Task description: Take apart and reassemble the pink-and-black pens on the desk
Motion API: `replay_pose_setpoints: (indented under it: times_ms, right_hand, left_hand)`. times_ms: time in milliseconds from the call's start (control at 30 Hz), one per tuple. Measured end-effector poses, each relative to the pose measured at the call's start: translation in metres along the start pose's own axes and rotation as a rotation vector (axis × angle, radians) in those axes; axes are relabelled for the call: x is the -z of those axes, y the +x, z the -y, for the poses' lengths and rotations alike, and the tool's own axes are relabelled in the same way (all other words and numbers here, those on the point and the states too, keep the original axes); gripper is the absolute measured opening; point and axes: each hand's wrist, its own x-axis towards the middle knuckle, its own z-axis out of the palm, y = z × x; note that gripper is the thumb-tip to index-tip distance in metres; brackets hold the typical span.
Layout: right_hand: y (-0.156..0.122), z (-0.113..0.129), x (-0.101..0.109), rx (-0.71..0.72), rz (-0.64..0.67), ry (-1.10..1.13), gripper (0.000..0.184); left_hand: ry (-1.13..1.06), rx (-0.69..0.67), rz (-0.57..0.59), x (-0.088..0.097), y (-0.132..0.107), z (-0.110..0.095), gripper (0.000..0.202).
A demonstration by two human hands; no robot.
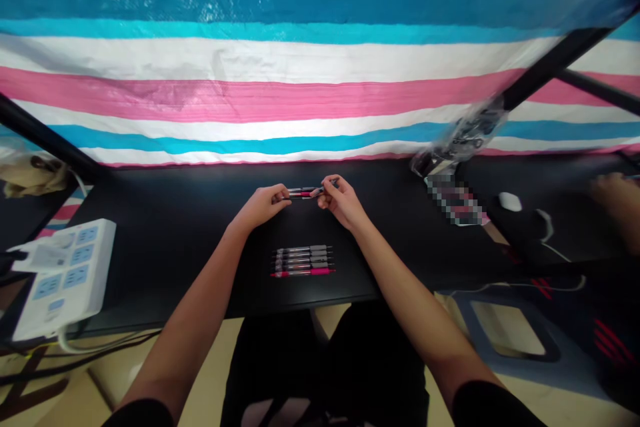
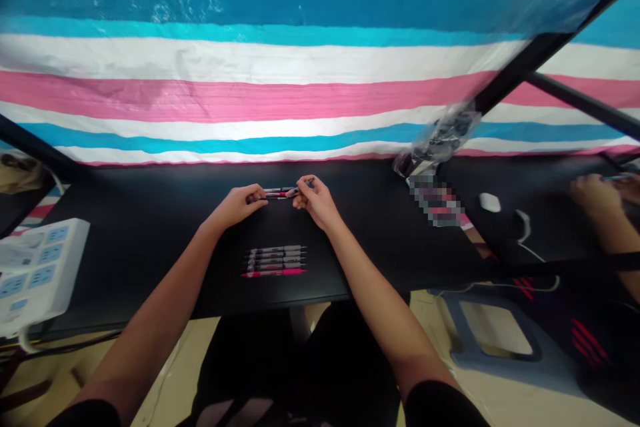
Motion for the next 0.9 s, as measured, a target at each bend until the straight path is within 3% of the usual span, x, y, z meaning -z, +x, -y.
replay_pose_setpoints:
  times_ms: [533, 733, 900]
  right_hand:
    - [0.0023, -0.0008, 0.0035, 0.046, -0.070, -0.029, 0.050]
    - [-0.0003, -0.0020, -0.0011, 0.041, -0.037, -0.065, 0.048]
    - [-0.0005, 0.0009, -0.0004, 0.108, -0.083, -0.047, 0.045]
  left_hand:
    - [0.120, -0.014, 0.036, 0.0045, -0.0008, -0.0051, 0.023]
    - [0.100, -0.012, 0.041, 0.0002, -0.0002, -0.0042, 0.025]
    - [0.053, 0.004, 0.036, 0.0002, -0.0003, -0.0037, 0.025]
